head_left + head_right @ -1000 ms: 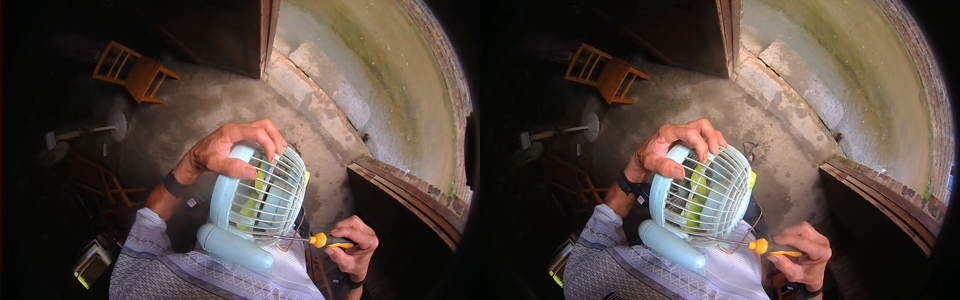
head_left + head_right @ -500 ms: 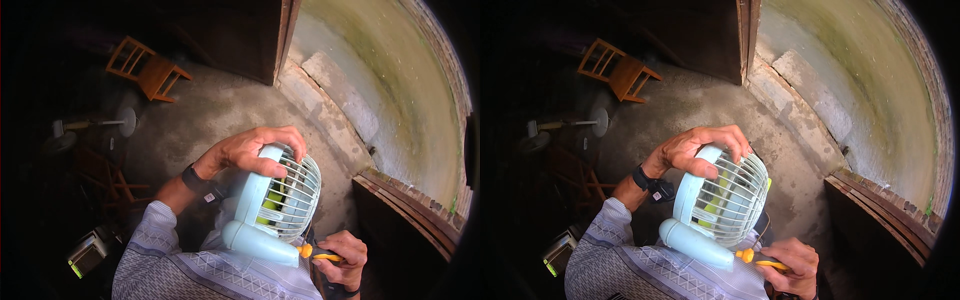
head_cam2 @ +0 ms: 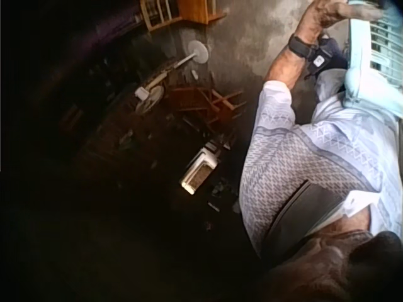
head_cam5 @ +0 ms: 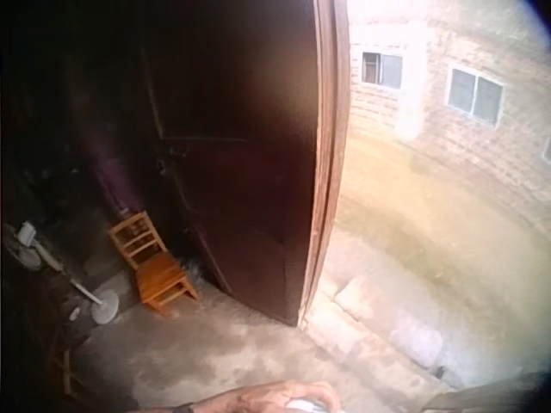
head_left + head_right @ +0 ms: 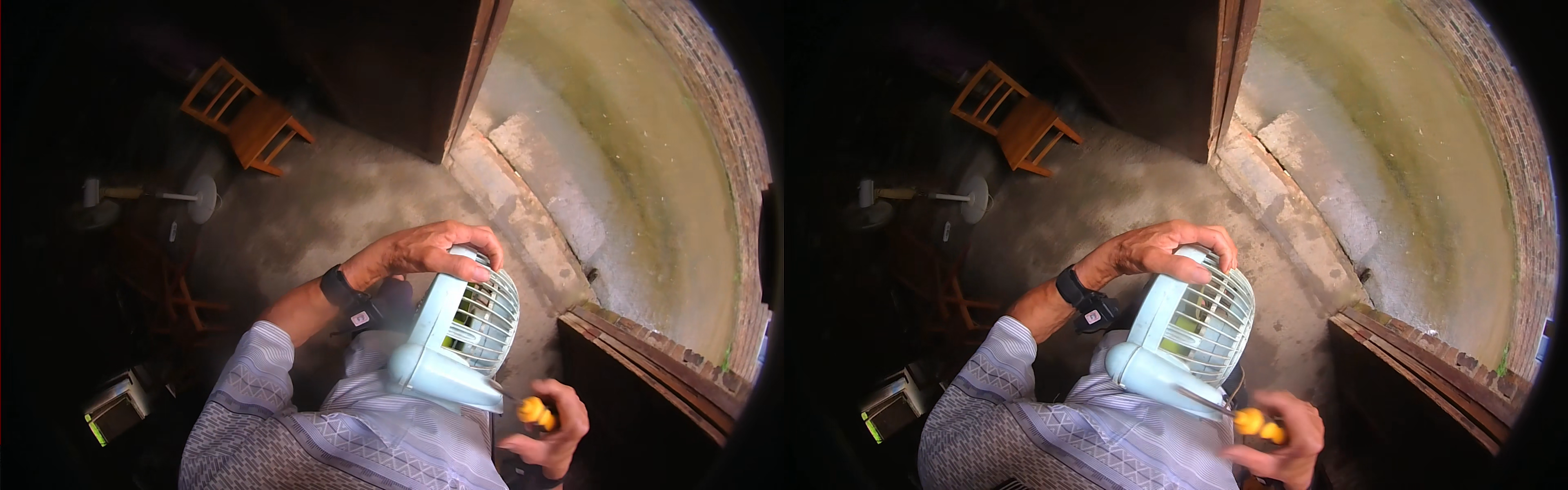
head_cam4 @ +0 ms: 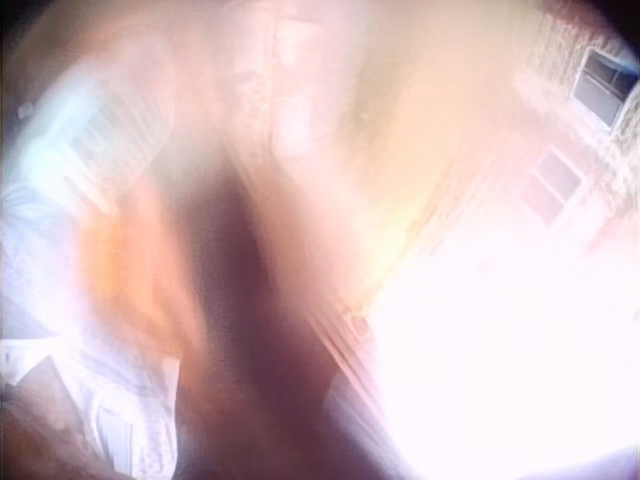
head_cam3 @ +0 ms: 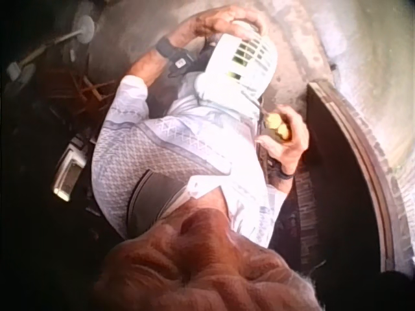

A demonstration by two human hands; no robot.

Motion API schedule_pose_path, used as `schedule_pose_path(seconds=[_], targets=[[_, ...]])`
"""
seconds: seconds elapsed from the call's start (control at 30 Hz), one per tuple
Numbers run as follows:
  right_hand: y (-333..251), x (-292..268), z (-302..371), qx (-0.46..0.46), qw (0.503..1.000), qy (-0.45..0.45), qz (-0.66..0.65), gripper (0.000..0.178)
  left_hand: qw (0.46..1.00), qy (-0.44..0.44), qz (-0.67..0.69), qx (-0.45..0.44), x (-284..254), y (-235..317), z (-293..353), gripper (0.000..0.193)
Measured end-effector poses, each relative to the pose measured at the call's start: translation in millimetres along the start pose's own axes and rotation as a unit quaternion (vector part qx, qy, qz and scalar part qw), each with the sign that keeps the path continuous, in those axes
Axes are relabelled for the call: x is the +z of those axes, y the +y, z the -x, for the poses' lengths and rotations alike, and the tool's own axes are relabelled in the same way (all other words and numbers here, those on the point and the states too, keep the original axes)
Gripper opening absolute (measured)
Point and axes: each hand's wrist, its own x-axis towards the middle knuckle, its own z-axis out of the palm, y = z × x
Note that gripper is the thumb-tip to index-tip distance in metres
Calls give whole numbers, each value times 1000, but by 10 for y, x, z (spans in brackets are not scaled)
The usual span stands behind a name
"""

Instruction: Repairing a small light blue portable fan using a yellow-handled screwdriver.

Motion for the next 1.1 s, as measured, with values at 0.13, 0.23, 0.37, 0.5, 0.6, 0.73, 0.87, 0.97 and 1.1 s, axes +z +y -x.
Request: schedule_pose_path(seconds=[0.13,0.23,0.37,0.5,0.6,0.73,0.87,0.97,1.1], targets=[[-118,257,-533,-106,986,-69,108,55,1000,-2,10,-19,-24,-89,-93,45],[-41,325,-575,-100,993,-31,59,53,998,10,48,-42,-13,-104,-114,44],[-26,432,-821,-181,979,-50,83,42,992,18,118,-28,-69,-383,-127,46],[-90,582,-1051,-197,979,-1,58,37,975,28,211,-63,-114,-454,-275,66],[-222,565,-1217,-166,985,34,43,33,930,-19,323,-174,-120,-309,-338,82],[-481,377,-1329,-36,998,47,-2,32,936,-10,302,-183,-54,43,-281,84],[-539,445,-1331,-31,993,97,-67,27,905,-11,334,-264,58,-30,-118,81],[-382,542,-1278,-18,998,51,-25,29,888,-2,381,-256,314,-163,71,80],[-301,652,-1245,2,996,45,-73,31,876,33,436,-203,507,-325,293,80]])
